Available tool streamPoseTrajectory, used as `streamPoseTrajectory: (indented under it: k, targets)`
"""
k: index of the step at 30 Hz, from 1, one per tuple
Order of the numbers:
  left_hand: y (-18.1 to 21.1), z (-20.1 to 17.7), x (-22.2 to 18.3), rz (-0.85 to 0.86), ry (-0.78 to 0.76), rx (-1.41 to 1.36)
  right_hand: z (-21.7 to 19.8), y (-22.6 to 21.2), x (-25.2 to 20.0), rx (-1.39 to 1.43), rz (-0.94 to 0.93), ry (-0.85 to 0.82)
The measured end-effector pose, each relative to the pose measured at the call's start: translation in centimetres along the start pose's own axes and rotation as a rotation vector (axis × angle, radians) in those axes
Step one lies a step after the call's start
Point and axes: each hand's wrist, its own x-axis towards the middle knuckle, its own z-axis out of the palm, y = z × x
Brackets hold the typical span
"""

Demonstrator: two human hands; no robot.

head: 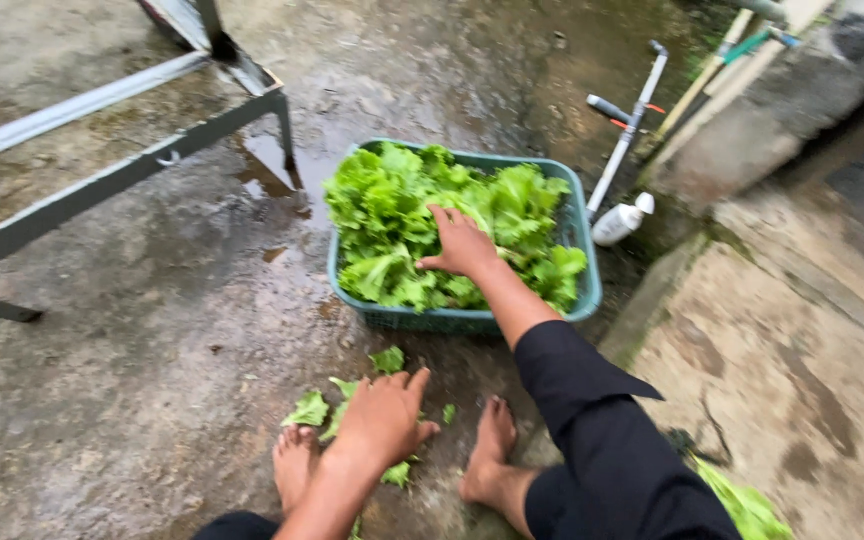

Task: The person picks bunches of green lettuce from a plastic basket, places a bunch into a clear plastic bag, and then continues to sort and pick through the remaining lettuce in the basket by hand while sitting on the ground.

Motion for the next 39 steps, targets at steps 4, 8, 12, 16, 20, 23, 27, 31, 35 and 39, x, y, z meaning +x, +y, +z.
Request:
streamPoseTrajectory:
  k: [4,8,12,16,20,23,27,31,35,39]
  targets:
    - [-0.3,-2.1,-0.8,-0.041,-0.124,-0.005,-0.5,-7.2,5.3,0.129,-0.058,0.103]
    - [-0.7,-3.6,-1.2,-0.064,-0.176,-0.043,1.1,-8.9,9.5,0.091,-0.024,-0.115]
    - [-2.1,-3.1,-3.1,-0.029,-0.144,0.007,-1.5,-5.6,6.4,0.227,-0.133,0.048]
    - [-3.2,-2.1,-3.6,-0.03,-0.307,0.022,-4.4,8.2,4.9,0.237,-0.106,0.297]
    - [-2.8,0.6,-3.1,-0.203,-0.534,0.068,-3.8,23.1,3.2,0.219,0.48,0.128]
    - [-0.9,-1.1,-2.3,-0.196,-0.61,0.135,-5.4,24.8,3.1,0.181,0.564,0.013]
    - [-3.2,19.1,1.7,-0.149,0.731,0.165,-3.0,25.4,8.7,0.096,0.339,0.113]
    - [-1.1,20.8,3.3,-0.175,0.821,0.127,1.2,27.0,14.0,0.031,0.227,-0.024]
    - [-21.3,33.8,4.7,-0.654,0.739,0.282,-3.1,20.4,9.6,0.067,0.367,0.017]
    - [-22.7,33.5,5.3,-0.876,0.305,-0.005,-1.6,29.0,11.1,-0.007,0.37,0.138]
